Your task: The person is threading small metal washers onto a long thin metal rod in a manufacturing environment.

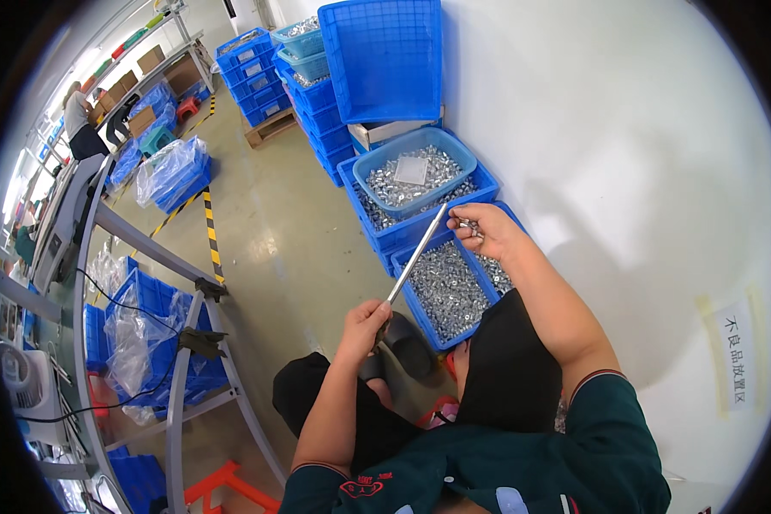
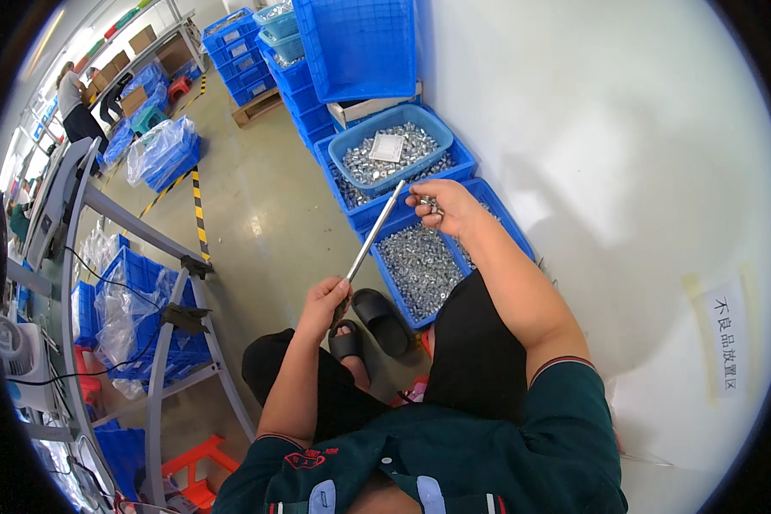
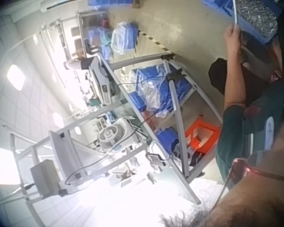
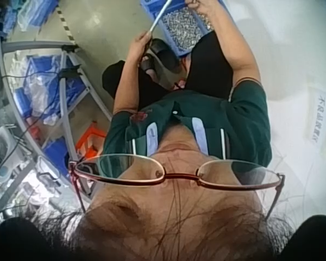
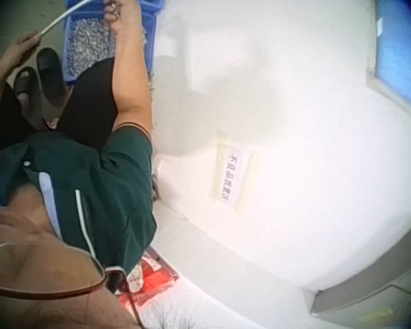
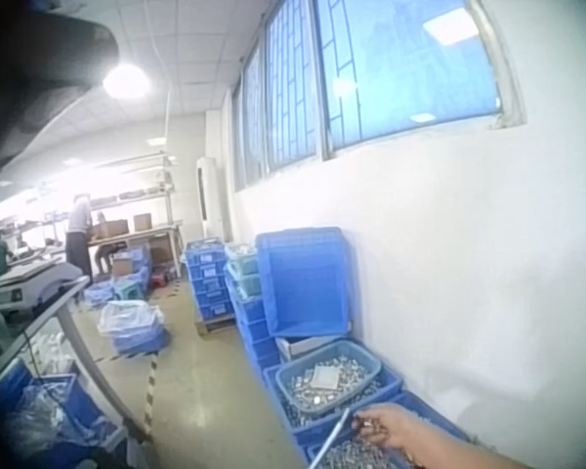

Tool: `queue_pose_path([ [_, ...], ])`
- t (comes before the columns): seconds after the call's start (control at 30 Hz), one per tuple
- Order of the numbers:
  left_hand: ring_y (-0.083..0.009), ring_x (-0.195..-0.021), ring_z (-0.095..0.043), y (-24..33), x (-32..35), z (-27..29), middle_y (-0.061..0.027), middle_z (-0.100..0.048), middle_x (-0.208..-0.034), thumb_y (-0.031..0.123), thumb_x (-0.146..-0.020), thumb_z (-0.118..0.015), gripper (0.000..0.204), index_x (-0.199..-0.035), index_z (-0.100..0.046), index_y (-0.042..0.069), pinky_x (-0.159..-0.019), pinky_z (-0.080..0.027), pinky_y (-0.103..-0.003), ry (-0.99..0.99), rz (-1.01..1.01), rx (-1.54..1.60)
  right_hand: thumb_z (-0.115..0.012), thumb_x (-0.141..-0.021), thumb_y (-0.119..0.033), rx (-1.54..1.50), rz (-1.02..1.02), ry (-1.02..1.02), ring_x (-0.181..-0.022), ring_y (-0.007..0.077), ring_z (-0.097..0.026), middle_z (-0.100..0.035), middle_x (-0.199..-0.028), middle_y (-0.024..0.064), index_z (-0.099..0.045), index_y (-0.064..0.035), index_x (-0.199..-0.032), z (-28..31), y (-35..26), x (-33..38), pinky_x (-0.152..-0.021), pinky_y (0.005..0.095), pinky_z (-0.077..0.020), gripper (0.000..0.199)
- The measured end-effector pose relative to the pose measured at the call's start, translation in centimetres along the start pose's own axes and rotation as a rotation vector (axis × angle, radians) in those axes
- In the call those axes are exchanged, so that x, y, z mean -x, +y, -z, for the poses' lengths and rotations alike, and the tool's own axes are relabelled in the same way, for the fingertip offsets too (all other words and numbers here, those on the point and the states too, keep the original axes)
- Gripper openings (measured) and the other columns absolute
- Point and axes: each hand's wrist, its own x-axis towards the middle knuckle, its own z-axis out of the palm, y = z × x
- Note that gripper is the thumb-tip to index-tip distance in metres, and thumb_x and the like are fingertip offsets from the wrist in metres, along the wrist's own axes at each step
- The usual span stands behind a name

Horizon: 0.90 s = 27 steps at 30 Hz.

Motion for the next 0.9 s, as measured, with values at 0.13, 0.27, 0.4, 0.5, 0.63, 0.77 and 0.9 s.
queue_pose_path([
  [0.13, -0.0078, -0.053, -0.043, -0.6, -0.1, 0.2, 0.0004, -0.047, -0.059, 0.026, -0.089, -0.050, 0.026, -0.074, -0.054, 0.005, -0.049, -0.034, -0.022, 0.024, 0.014, -0.017, -0.049, -0.082, -0.004, -0.108, -0.123, 0.078, -0.052, 0.0076, -0.042, -0.053, -0.082, 0.0110, -0.051, 0.0019, -0.095, 0.6, 0.4, -0.8, -0.036, 0.0174, -0.0292, 0.014],
  [0.27, -0.0079, -0.053, -0.043, -0.2, 0.0, 0.1, 0.0005, -0.047, -0.059, 0.025, -0.089, -0.051, 0.026, -0.072, -0.054, 0.004, -0.050, -0.034, -0.022, 0.023, 0.009, -0.006, -0.049, -0.082, -0.005, 0.010, -0.037, -0.051, -0.050, 0.0059, -0.039, -0.051, -0.078, 0.0081, -0.052, 0.0004, -0.095, 0.6, 0.2, -0.5, -0.036, 0.0166, -0.0271, 0.014],
  [0.4, -0.0076, -0.053, -0.043, -0.1, 0.3, 0.3, 0.0008, -0.047, -0.059, 0.025, -0.088, -0.052, 0.026, -0.072, -0.054, 0.004, -0.049, -0.033, -0.022, 0.022, 0.007, -0.011, -0.052, -0.087, -0.016, 0.143, -0.030, -0.136, -0.049, 0.0039, -0.035, -0.049, -0.073, 0.0023, -0.055, -0.0010, -0.094, -0.8, 0.0, 0.5, -0.036, 0.0157, -0.0241, 0.017],
  [0.5, -0.0073, -0.052, -0.043, -0.1, 0.3, 0.3, 0.0011, -0.048, -0.059, 0.025, -0.088, -0.052, 0.026, -0.073, -0.055, 0.004, -0.048, -0.033, -0.022, 0.014, 0.025, -0.011, -0.052, -0.088, -0.024, -0.060, -0.057, -0.122, -0.049, 0.0033, -0.035, -0.049, -0.071, 0.0005, -0.056, -0.0005, -0.092, -0.2, 0.0, 0.3, -0.036, 0.0156, -0.0235, 0.024],
  [0.63, -0.0069, -0.052, -0.043, -0.1, 0.4, 0.4, 0.0017, -0.048, -0.059, 0.025, -0.088, -0.053, 0.025, -0.074, -0.056, 0.004, -0.047, -0.033, -0.022, 0.006, 0.062, -0.053, -0.052, -0.088, -0.024, -0.149, -0.046, -0.171, -0.048, 0.0031, -0.035, -0.047, -0.067, 0.0004, -0.057, 0.0002, -0.091, -0.1, -0.4, 0.6, -0.036, 0.0155, -0.0239, 0.025],
  [0.77, -0.0066, -0.054, -0.043, -0.4, 0.4, 0.4, 0.0019, -0.048, -0.060, 0.024, -0.088, -0.053, 0.024, -0.075, -0.057, 0.004, -0.049, -0.033, -0.022, -0.016, 0.046, -0.063, -0.052, -0.088, -0.024, -0.072, -0.095, -0.228, -0.046, 0.0031, -0.036, -0.045, -0.062, -0.0006, -0.058, 0.0007, -0.091, -0.1, -0.6, 0.6, -0.035, 0.0152, -0.0246, 0.025],
  [0.9, -0.0066, -0.055, -0.044, -0.3, 0.3, 0.2, 0.0018, -0.048, -0.061, 0.024, -0.088, -0.052, 0.024, -0.075, -0.057, 0.004, -0.050, -0.034, -0.021, -0.026, 0.050, -0.066, -0.051, -0.088, -0.023, -0.027, -0.097, -0.230, -0.045, 0.0033, -0.036, -0.046, -0.062, -0.0008, -0.058, 0.0009, -0.090, 0.2, -0.6, 0.3, -0.035, 0.0155, -0.0245, 0.025],
])
